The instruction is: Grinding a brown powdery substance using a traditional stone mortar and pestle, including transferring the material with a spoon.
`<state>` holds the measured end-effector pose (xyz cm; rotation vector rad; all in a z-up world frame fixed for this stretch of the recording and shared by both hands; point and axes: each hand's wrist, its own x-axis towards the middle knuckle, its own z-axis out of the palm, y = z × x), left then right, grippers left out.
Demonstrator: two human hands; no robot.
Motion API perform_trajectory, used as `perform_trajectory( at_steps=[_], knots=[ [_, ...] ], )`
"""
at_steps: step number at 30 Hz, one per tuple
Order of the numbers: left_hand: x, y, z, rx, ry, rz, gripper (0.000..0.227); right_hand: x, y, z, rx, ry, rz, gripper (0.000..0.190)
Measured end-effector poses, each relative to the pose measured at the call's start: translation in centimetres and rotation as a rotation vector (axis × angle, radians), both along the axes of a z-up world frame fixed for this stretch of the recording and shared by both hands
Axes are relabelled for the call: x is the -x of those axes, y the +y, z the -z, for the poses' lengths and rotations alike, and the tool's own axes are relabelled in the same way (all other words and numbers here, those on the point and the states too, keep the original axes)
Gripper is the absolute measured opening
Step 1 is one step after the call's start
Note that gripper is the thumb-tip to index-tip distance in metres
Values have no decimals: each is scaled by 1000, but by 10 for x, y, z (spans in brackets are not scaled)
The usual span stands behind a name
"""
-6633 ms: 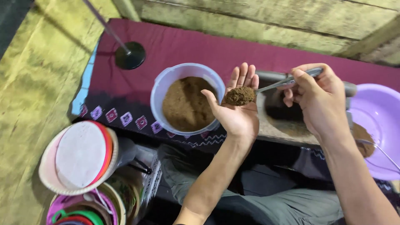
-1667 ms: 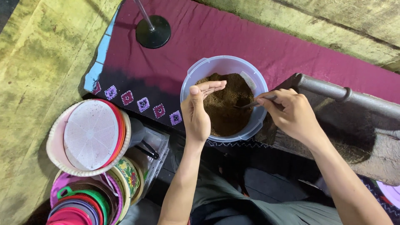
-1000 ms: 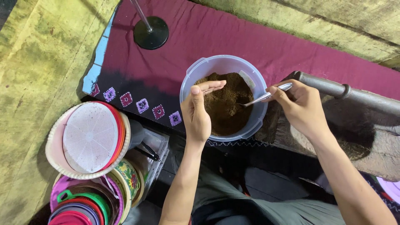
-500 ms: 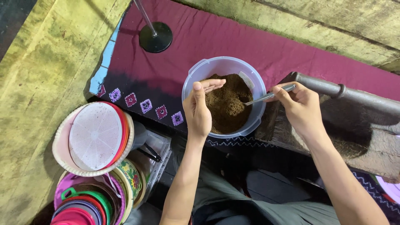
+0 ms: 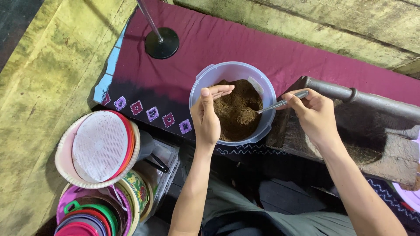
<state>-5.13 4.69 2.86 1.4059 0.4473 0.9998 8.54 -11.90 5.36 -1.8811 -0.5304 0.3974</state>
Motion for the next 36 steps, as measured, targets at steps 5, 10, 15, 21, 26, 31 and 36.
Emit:
perform_trajectory(
  at_steps=[5,10,15,21,26,31,36],
  knots=[
    [1,1,0,0,-7,2,62,0,1,-3,14,24,10,12],
    [1,0,-1,-4,-8,1,62,-2,-1,1,16,38,14,13],
    [1,1,0,-10,3,7,62,-5,-2,6,-22,104,30,13],
    [1,1,-1,-12,0,4,62,-11,-5,14,-31,96,55,16],
    [0,1,0,-24,1,8,61,-9,-5,10,-18,88,48,14],
    [0,2,1,-40,8,3,61,-9,-4,10,-53,88,36,14],
    [1,2,0,-37,15,7,61,-13,-3,15,-116,136,45,15]
  ],
)
